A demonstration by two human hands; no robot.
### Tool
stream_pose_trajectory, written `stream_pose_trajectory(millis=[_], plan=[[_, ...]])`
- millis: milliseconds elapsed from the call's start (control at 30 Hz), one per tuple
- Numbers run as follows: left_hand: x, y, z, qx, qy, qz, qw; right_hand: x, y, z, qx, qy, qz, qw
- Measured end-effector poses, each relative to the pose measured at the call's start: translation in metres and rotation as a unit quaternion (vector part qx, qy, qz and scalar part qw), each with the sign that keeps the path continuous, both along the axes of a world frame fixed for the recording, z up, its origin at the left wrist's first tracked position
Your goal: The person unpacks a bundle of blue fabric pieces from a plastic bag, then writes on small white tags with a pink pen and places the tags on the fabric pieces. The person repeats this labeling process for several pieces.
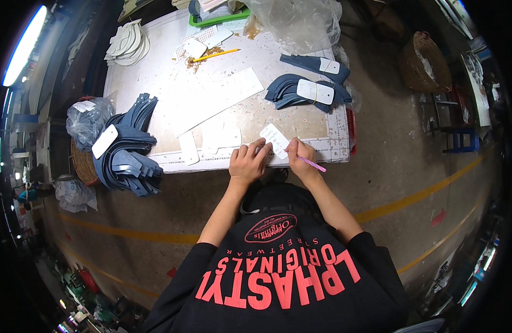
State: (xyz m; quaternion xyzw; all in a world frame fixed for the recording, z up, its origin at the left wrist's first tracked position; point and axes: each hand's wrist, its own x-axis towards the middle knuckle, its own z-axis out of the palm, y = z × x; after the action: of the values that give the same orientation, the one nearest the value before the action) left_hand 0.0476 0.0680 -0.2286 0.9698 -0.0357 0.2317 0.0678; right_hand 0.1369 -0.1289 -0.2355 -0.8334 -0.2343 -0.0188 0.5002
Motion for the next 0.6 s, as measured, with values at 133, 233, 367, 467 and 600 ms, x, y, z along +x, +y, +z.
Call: stream_pose_trajectory(millis=[133, 233, 367, 467, 600], plan=[[-0.0008, 0.0003, 0.0008, -0.004, 0.001, 0.001, 1.0, 0.0001, -0.0018, 0.0013, 0.035, 0.011, -0.01, 0.999], [-0.0004, 0.0008, 0.0008, -0.005, -0.002, -0.001, 1.0, 0.0003, -0.0022, 0.0028, 0.066, 0.018, -0.029, 0.997], [0.0002, -0.0003, 0.0, -0.002, -0.003, 0.0, 1.0, -0.0011, -0.0012, 0.0037, 0.046, 0.022, -0.022, 0.998], [-0.0002, 0.0002, 0.0002, 0.0, -0.004, 0.001, 1.0, -0.001, 0.0007, 0.0034, 0.032, 0.003, -0.006, 0.999], [-0.0001, 0.0002, -0.0003, 0.0, -0.005, 0.001, 1.0, -0.0006, 0.0039, 0.0021, 0.015, -0.016, -0.013, 1.0]])
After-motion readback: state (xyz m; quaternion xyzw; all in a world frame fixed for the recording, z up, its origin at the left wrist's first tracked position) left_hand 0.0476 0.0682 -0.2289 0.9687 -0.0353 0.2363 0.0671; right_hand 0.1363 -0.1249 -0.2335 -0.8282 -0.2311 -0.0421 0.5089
